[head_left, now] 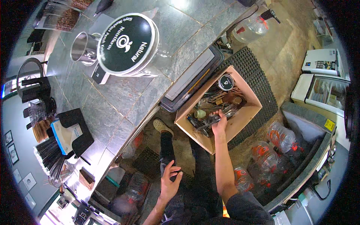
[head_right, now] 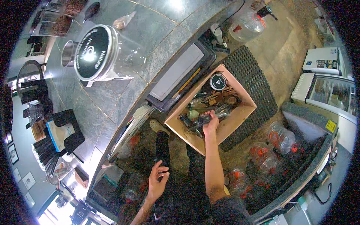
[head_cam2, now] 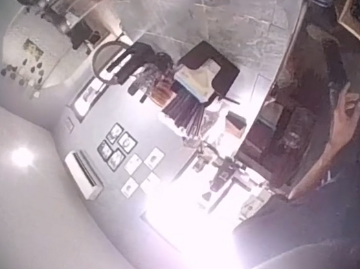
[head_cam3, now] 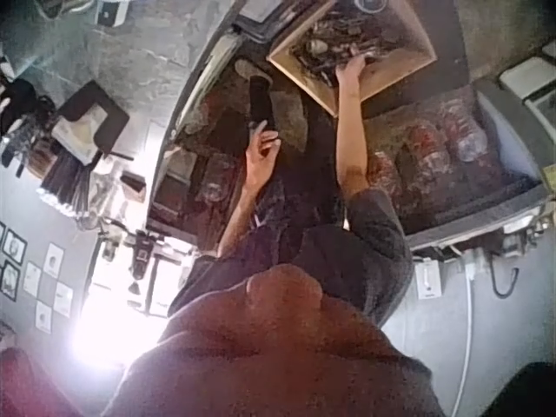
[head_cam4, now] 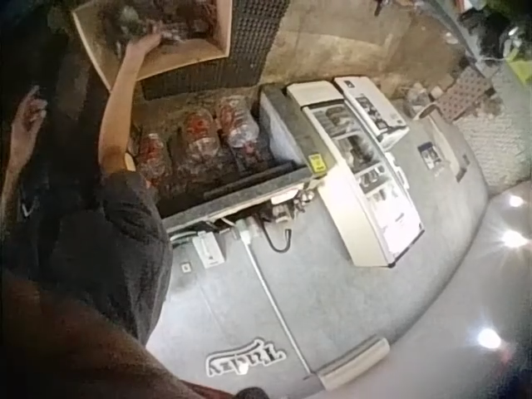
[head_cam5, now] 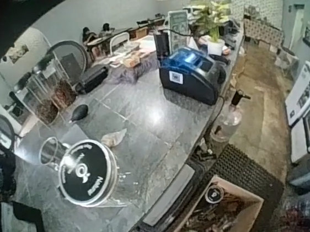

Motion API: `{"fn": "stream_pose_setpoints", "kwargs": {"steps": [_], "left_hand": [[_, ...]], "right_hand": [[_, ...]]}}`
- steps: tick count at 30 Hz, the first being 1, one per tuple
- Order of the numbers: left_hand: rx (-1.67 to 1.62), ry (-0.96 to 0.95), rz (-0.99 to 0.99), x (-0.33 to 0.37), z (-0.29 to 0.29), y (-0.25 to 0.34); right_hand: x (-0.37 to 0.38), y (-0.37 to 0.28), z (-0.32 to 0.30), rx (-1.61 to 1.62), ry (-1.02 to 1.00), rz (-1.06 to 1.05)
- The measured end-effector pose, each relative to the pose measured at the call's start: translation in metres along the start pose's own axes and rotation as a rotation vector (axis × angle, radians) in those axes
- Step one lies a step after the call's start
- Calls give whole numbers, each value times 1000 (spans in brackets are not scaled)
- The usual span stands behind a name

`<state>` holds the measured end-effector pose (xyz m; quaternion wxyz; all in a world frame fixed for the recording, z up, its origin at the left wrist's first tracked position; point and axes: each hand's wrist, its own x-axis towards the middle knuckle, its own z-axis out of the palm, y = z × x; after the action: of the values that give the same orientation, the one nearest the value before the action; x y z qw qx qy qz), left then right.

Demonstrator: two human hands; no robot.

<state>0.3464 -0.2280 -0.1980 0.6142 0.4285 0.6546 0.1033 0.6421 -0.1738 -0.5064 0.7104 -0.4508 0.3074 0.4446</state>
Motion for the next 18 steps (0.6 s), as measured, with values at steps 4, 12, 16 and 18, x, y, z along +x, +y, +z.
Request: {"fn": "stream_pose_setpoints", "kwargs": {"steps": [4,12,16,18], "left_hand": [[23,-3,69,-2,1,4],[40,15,79,-8,8,3],[23,9,101,-7,15,-6],[30,1,92,-7,17,-9]], "right_hand": [[-21,-7,-3,35,-62,26],[-33,-17,-7,-57,-99,52],[-17,-25,-10,-210,-127,-19],[-9,-30,-13,-337,-38,25]]}}
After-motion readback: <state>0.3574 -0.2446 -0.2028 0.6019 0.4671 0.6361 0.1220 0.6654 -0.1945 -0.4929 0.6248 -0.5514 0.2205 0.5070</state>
